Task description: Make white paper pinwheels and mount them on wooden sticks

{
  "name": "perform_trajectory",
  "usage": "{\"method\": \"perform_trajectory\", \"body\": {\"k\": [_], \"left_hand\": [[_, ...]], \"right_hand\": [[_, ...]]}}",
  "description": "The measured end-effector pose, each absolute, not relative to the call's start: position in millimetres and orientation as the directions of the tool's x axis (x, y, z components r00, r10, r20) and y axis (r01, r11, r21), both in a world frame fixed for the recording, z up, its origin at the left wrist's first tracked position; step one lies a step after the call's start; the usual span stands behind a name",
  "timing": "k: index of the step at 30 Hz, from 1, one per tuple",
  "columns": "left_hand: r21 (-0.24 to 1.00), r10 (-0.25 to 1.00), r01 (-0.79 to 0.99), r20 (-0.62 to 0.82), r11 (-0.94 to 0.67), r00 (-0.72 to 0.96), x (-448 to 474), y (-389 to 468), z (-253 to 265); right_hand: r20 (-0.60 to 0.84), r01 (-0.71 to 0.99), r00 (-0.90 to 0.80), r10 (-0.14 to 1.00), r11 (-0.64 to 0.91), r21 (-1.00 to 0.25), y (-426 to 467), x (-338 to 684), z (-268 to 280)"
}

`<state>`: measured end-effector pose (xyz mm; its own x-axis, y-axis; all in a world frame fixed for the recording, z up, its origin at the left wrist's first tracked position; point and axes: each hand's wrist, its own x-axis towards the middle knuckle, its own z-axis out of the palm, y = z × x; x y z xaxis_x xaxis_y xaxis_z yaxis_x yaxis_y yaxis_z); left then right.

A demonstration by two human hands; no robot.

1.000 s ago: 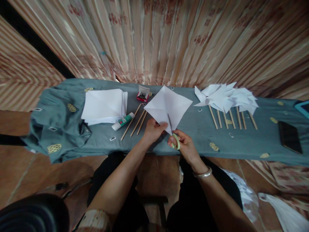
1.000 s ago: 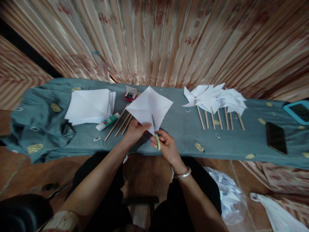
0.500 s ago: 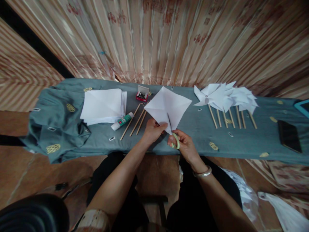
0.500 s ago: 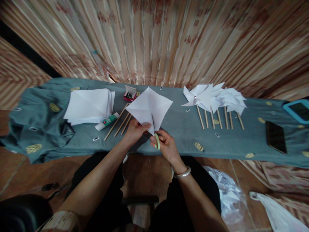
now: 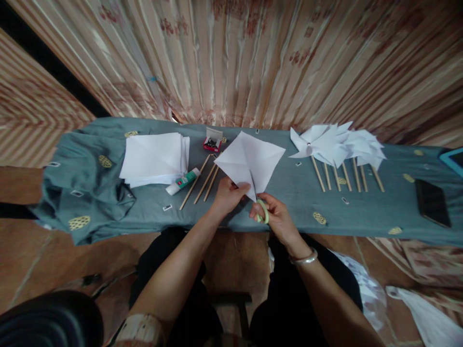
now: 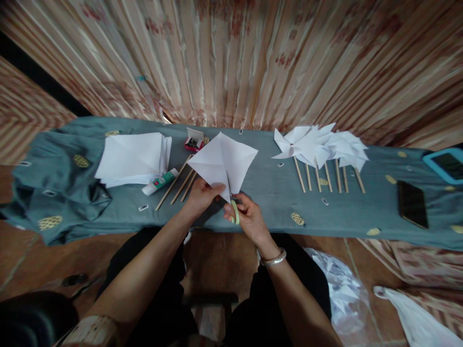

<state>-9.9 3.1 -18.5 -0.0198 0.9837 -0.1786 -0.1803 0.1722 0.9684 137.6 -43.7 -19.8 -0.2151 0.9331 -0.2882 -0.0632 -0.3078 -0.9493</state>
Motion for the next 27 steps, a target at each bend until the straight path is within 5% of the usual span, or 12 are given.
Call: {"method": "perform_trajectory", "body": {"k": [12, 17, 23, 27], "left_hand": [[0.993, 0.980, -0.110, -0.060, 0.040, -0.190, -38.0, 14.1, -24.7], [0.997, 0.988, -0.072, -0.008, -0.004, -0.156, -39.8, 11.0, -26.5], [0.896, 0.991, 0.423, 0.126, -0.137, 0.054, -39.1, 2.0, -20.2], [0.824, 0.971, 0.517, 0.169, -0.233, 0.169, -36.9, -1.7, -18.1]], "right_hand": [[-0.375, 0.145, -0.445, 0.813, -0.347, -0.926, -52.0, 183.1, 3.5], [-0.332, 0.160, -0.292, 0.897, -0.297, -0.941, -48.6, 210.1, 3.9], [-0.195, -0.057, 0.007, 0.981, -0.194, -0.979, -37.6, 208.5, -0.3], [-0.116, -0.178, 0.091, 0.989, -0.098, -0.979, -30.4, 204.1, -0.5]]}}
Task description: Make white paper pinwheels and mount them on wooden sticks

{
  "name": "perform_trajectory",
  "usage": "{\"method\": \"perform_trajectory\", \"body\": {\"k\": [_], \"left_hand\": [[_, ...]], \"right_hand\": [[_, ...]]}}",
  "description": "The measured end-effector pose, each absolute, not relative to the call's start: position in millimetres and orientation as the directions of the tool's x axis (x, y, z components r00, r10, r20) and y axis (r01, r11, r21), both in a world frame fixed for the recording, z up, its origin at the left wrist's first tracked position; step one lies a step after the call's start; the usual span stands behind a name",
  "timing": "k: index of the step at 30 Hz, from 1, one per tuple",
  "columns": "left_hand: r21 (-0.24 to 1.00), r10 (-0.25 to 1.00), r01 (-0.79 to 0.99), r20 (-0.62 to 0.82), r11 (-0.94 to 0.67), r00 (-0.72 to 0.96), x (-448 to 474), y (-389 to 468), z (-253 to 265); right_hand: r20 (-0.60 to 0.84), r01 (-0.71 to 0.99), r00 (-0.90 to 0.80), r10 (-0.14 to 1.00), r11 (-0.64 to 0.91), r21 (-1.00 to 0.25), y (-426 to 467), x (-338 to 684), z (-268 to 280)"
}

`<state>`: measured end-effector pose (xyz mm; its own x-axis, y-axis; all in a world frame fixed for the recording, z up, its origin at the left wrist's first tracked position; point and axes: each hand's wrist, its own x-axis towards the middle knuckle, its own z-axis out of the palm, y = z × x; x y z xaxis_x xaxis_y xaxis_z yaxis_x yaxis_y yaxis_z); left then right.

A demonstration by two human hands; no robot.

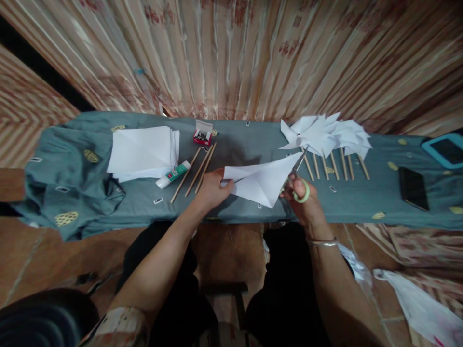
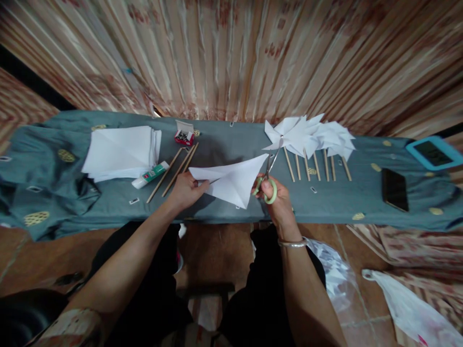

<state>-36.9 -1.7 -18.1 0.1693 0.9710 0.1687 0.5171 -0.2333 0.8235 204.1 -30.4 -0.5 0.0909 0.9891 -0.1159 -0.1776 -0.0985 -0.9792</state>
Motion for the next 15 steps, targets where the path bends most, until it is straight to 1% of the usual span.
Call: {"method": "perform_trajectory", "body": {"k": [3, 5, 6, 8, 10, 12, 14, 15], "left_hand": [[0.820, 0.980, 0.541, 0.114, -0.186, 0.165, -35.7, -2.1, -18.5], [0.865, 0.987, 0.484, 0.070, -0.133, 0.145, -35.2, -1.3, -20.9], [0.902, 0.990, 0.420, 0.047, -0.098, 0.131, -35.0, -0.6, -22.5], [0.971, 0.996, 0.237, -0.012, -0.011, 0.093, -34.3, 1.2, -24.7], [0.996, 0.995, -0.004, -0.086, 0.087, 0.042, -33.4, 2.8, -23.5], [0.948, 0.984, -0.268, -0.175, 0.174, 0.020, -31.7, 3.1, -18.3], [0.835, 0.967, -0.493, -0.249, 0.245, 0.060, -28.9, 1.5, -11.5], [0.774, 0.958, -0.571, -0.272, 0.274, 0.091, -26.9, 0.0, -8.5]], "right_hand": [[-0.106, -0.134, 0.142, 0.984, -0.087, -0.987, -28.1, 201.3, -0.9], [-0.115, -0.100, 0.170, 0.979, -0.099, -0.990, -27.6, 198.2, -1.2], [-0.122, -0.097, 0.183, 0.976, -0.105, -0.990, -27.4, 196.4, -1.4], [-0.143, -0.122, 0.198, 0.970, -0.120, -0.985, -27.0, 193.0, -2.2], [-0.168, -0.175, 0.211, 0.963, -0.132, -0.976, -26.3, 190.3, -3.8], [-0.194, -0.242, 0.222, 0.956, -0.138, -0.960, -24.9, 187.9, -5.8], [-0.218, -0.314, 0.236, 0.947, -0.138, -0.939, -22.6, 184.6, -7.2], [-0.233, -0.352, 0.246, 0.941, -0.138, -0.926, -21.2, 182.2, -7.5]]}}
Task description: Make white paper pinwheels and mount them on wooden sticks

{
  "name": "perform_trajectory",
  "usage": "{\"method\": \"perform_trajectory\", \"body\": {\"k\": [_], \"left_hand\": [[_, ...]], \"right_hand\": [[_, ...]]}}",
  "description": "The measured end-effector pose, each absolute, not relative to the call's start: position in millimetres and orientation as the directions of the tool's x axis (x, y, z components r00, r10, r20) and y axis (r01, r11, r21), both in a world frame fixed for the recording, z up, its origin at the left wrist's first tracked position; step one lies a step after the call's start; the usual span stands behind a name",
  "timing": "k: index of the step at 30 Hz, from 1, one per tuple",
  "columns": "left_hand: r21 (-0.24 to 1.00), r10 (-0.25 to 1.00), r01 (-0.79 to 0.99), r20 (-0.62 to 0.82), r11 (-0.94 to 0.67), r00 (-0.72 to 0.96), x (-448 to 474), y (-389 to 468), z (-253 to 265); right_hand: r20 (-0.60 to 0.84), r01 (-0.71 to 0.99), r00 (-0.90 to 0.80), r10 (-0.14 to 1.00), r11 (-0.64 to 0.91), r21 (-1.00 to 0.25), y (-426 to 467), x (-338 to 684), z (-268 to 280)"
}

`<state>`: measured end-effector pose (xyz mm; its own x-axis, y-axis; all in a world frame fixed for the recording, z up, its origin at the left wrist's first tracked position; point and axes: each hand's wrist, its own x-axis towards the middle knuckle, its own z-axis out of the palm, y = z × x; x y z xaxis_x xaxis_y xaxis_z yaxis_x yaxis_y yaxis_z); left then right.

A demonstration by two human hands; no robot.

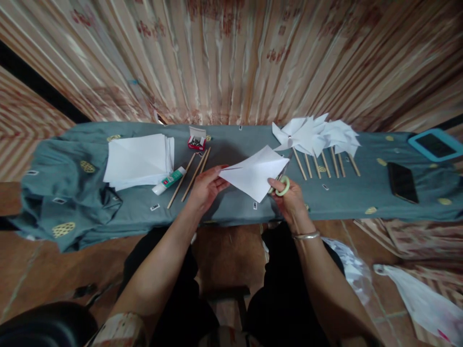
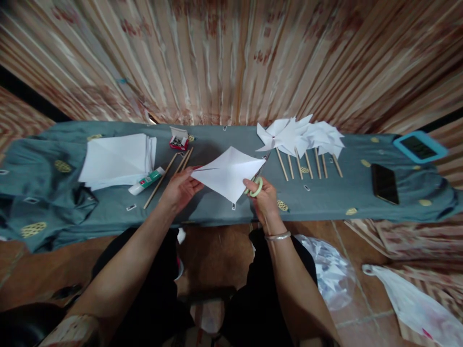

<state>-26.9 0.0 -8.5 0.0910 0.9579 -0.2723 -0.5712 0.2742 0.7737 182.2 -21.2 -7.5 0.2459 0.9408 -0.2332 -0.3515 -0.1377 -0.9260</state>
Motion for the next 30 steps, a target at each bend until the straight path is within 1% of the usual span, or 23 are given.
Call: {"method": "perform_trajectory", "body": {"k": [2, 4, 8, 12, 15, 18, 22, 26, 28, 30], "left_hand": [[0.682, 0.944, -0.664, -0.305, 0.308, 0.125, -21.6, -3.9, -4.8], [0.643, 0.934, -0.692, -0.330, 0.329, 0.138, -14.8, -7.7, -4.6], [0.653, 0.936, -0.682, -0.321, 0.330, 0.145, -1.7, -11.0, -8.2], [0.638, 0.934, -0.717, -0.354, 0.282, 0.052, 2.8, -8.2, -11.0], [0.624, 0.905, -0.738, -0.423, 0.256, -0.043, 0.2, -4.1, -11.5], [0.622, 0.889, -0.754, -0.442, 0.209, -0.119, -6.4, 1.2, -8.5], [0.650, 0.874, -0.747, -0.436, 0.141, -0.215, -18.2, 8.0, -0.8], [0.685, 0.864, -0.722, -0.419, 0.098, -0.280, -26.7, 12.8, 2.5], [0.698, 0.868, -0.710, -0.406, 0.093, -0.285, -28.2, 14.8, 1.0], [0.707, 0.874, -0.700, -0.397, 0.097, -0.280, -27.8, 16.3, -1.6]], "right_hand": [[-0.273, -0.428, 0.270, 0.923, -0.139, -0.893, -18.6, 175.9, -7.6], [-0.313, -0.485, 0.285, 0.906, -0.146, -0.862, -16.8, 168.5, -7.7], [-0.335, -0.489, 0.245, 0.910, -0.182, -0.853, -16.8, 155.7, -10.3], [-0.308, -0.442, 0.183, 0.933, -0.202, -0.874, -18.5, 152.0, -13.7], [-0.299, -0.395, 0.117, 0.947, -0.232, -0.889, -22.0, 154.7, -13.7], [-0.311, -0.323, 0.026, 0.950, -0.286, -0.902, -30.4, 159.5, -11.2], [-0.269, -0.114, -0.173, 0.948, -0.290, -0.950, -45.9, 164.8, -3.2], [-0.316, 0.069, -0.366, 0.875, -0.313, -0.947, -56.8, 164.1, 6.0], [-0.337, 0.101, -0.429, 0.838, -0.326, -0.940, -59.5, 161.4, 7.3], [-0.333, 0.086, -0.460, 0.823, -0.331, -0.940, -60.8, 158.0, 5.8]]}}
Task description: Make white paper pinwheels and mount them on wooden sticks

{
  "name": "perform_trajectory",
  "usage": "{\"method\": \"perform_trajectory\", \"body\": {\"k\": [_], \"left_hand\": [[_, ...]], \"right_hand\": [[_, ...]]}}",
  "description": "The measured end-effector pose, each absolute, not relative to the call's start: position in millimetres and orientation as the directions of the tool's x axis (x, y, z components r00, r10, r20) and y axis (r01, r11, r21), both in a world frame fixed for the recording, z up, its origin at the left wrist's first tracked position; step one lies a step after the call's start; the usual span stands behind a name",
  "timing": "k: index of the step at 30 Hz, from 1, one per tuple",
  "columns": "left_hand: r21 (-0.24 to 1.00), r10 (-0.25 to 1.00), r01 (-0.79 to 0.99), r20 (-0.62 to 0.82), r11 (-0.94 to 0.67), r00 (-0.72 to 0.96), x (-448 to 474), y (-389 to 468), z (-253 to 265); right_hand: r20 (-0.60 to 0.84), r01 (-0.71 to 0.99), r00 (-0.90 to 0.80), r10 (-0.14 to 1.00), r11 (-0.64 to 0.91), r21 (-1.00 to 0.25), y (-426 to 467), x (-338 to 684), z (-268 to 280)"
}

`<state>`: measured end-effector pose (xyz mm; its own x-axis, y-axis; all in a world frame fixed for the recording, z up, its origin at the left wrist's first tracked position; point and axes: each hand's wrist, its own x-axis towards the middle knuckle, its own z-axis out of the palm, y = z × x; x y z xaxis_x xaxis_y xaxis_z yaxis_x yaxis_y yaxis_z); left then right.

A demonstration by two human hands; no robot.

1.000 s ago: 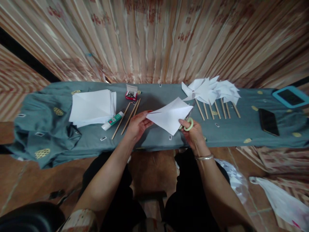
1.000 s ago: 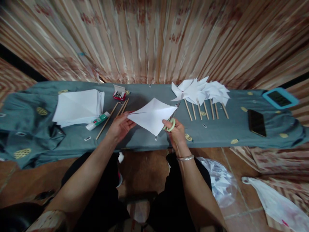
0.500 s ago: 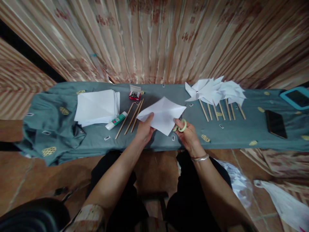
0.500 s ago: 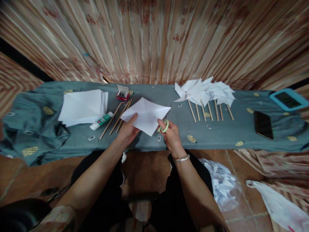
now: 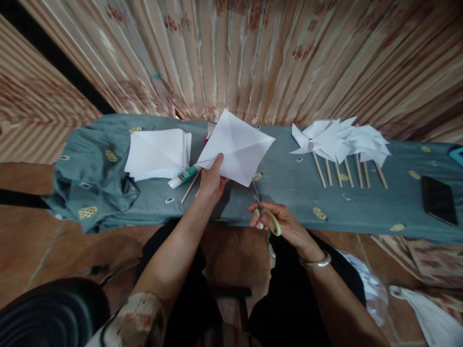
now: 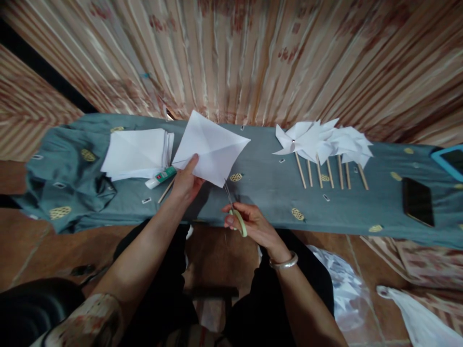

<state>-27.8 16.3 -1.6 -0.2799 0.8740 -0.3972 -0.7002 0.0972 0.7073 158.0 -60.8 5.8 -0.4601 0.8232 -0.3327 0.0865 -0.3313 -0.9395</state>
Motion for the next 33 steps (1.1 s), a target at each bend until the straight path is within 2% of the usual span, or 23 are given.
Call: {"method": "perform_trajectory", "body": {"k": [5, 33], "left_hand": [[0.696, 0.887, -0.712, -0.383, 0.093, -0.259, -23.0, 16.8, -6.0], [0.705, 0.899, -0.700, -0.373, 0.113, -0.230, -14.6, 11.5, -4.0]], "right_hand": [[-0.328, 0.037, -0.443, 0.834, -0.349, -0.937, -61.1, 151.9, 1.2], [-0.332, 0.050, -0.418, 0.846, -0.344, -0.938, -58.3, 146.8, 4.6]]}}
